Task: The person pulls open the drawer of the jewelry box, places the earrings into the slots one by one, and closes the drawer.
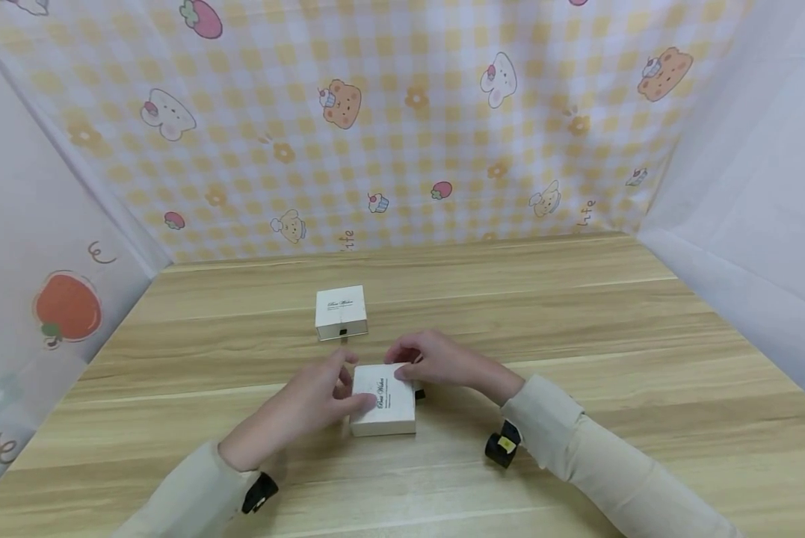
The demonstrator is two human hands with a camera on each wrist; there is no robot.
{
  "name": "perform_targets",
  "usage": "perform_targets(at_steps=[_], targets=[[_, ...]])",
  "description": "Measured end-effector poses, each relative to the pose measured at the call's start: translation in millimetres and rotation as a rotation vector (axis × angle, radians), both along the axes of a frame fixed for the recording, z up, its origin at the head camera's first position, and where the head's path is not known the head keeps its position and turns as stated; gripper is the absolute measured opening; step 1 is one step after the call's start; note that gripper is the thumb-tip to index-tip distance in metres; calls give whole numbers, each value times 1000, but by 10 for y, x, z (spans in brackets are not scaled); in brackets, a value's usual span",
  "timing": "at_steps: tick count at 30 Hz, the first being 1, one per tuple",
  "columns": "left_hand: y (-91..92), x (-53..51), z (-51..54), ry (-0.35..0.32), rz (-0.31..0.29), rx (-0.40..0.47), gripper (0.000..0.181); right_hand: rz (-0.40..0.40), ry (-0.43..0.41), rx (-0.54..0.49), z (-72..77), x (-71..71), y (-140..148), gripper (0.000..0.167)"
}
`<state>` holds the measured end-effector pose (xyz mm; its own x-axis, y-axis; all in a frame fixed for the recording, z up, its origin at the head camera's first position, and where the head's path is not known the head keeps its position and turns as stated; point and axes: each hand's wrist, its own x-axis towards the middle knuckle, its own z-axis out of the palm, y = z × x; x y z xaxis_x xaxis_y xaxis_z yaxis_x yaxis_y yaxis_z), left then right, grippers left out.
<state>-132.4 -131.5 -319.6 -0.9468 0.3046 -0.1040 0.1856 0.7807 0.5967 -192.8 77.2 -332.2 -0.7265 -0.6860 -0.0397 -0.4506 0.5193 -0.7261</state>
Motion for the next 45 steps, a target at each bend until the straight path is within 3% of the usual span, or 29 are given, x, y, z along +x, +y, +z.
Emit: perform_targets(at_steps=[5,12,19,25,36,45], targets=[[43,-13,-7,78,-13,-82,70,0,0,-2,2,6,11,23],[126,-33,3,204,-134,-162,77,-10,0,-37,13,1,50,25],[174,-39,-16,212,-220,-171,80,-33,-2,-62,68,14,119,26],[205,-50,-53,259,-295,-212,87,-75,5,-69,119,46,209,28],[219,-38,-70,253,-288,-197,88,-74,3,-62,54,107,349,24],[239,-43,-83,249,-269,-183,84,-86,-18,-27,-11,188,305,19]])
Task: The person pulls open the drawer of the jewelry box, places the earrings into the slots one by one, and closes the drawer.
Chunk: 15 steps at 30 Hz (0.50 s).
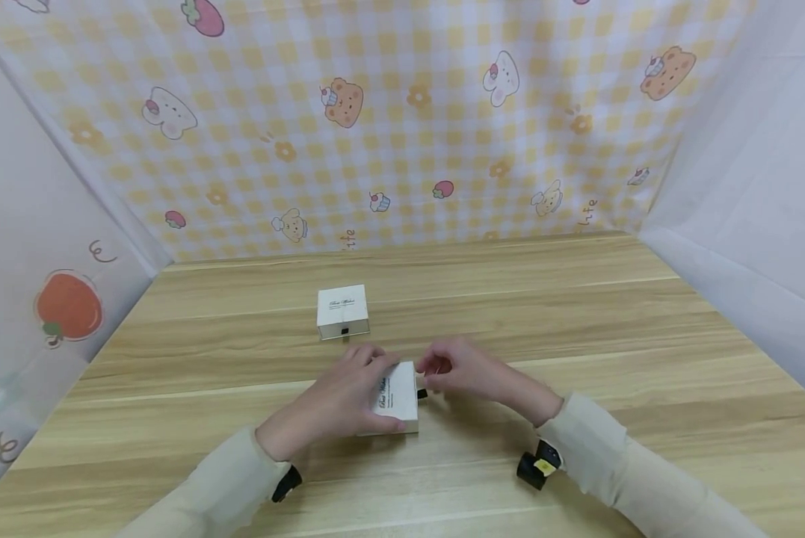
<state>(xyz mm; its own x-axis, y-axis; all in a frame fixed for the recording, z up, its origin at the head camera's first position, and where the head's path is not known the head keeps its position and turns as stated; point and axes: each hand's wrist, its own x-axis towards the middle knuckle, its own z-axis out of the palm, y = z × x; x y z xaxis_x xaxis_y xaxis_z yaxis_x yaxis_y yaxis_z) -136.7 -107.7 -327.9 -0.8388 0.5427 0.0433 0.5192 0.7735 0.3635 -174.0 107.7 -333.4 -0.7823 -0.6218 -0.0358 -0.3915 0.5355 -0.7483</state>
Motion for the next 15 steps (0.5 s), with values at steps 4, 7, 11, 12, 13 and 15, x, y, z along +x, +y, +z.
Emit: perform_targets(at_steps=[4,7,11,12,13,15], targets=[[6,0,-5,-3,7,-4,84,-28,-79,4,-25,32,-10,16],[7,2,-6,-6,12,-4,84,-42,-136,-1,-43,47,-12,14],[9,2,-3,-13,15,0,84,-40,-164,12,-59,65,-16,11],[10,2,0,-16,16,0,84,-39,-167,16,-64,69,-18,11],[11,2,3,-19,18,0,84,-38,-172,21,-62,74,-21,10],[12,4,8,-26,21,-3,84,-39,-174,30,-66,81,-32,9]])
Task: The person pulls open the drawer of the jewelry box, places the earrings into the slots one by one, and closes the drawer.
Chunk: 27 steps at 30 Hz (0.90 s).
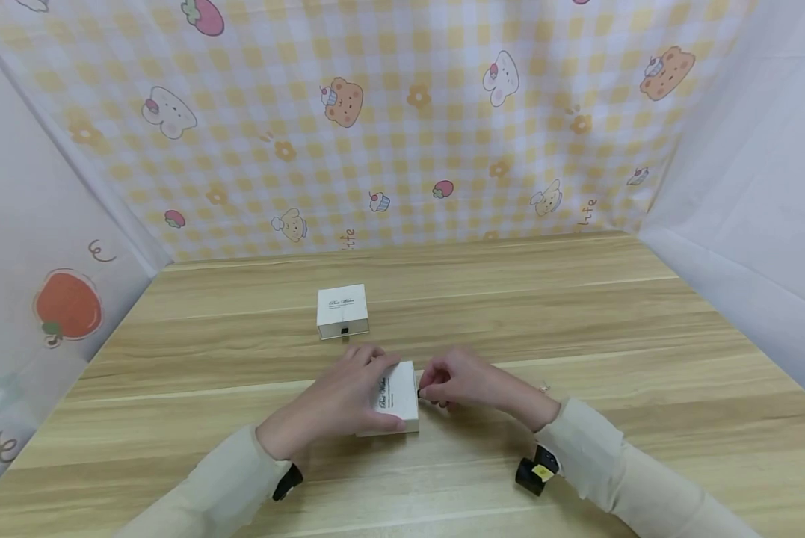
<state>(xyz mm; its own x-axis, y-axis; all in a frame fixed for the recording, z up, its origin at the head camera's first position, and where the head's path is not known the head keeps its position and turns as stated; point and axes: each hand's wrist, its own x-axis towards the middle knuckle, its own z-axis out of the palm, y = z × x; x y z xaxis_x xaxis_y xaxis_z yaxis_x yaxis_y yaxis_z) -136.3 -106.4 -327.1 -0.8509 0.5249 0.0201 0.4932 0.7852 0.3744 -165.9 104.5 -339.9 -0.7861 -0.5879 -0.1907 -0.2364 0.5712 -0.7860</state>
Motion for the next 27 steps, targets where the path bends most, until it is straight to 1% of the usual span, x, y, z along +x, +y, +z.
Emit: perform_targets(at_steps=[12,21,27], targets=[[5,-6,16,-13,-6,-18,82,-38,-16,46,-20,11,-61,8],[9,-1,13,-4,-12,-12,82,-34,-39,55,5,0,-54,9],[11,4,20,-10,-7,-14,83,-20,-31,61,16,2,-53,10]])
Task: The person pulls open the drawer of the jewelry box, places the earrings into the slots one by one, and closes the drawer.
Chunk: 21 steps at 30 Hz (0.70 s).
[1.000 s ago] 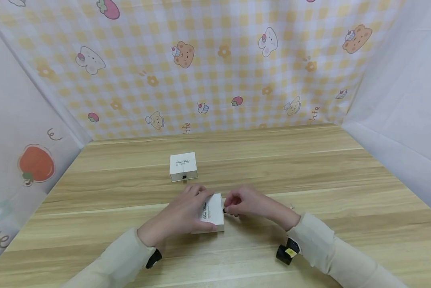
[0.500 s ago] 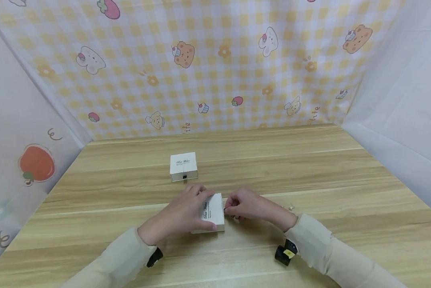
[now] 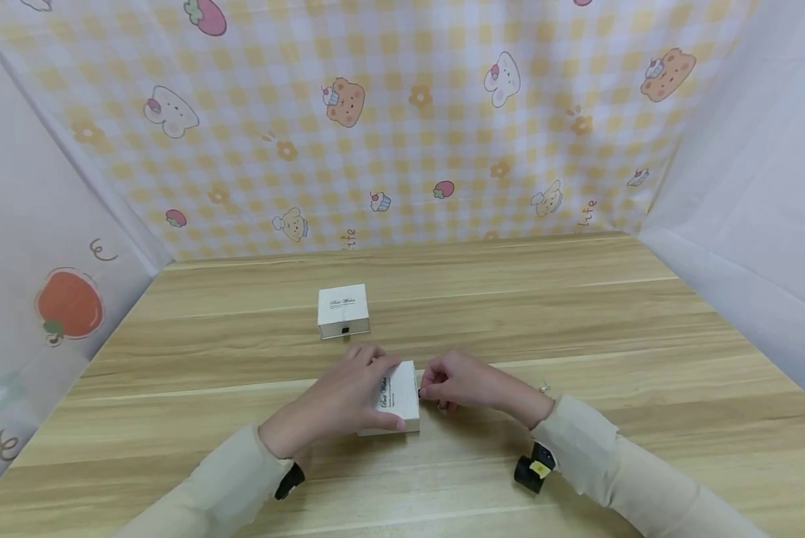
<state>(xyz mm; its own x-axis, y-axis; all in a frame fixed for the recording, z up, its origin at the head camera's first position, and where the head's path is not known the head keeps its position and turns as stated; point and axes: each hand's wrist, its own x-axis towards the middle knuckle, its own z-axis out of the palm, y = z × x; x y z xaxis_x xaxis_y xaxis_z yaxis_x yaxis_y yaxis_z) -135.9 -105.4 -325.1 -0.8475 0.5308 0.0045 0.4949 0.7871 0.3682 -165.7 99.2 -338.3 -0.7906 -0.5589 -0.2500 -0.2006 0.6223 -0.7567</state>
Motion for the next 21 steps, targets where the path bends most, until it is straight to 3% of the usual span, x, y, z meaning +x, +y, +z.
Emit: perform_targets(at_steps=[21], targets=[[8,-8,31,-27,6,-36,84,33,-12,-8,-2,-14,48,12]])
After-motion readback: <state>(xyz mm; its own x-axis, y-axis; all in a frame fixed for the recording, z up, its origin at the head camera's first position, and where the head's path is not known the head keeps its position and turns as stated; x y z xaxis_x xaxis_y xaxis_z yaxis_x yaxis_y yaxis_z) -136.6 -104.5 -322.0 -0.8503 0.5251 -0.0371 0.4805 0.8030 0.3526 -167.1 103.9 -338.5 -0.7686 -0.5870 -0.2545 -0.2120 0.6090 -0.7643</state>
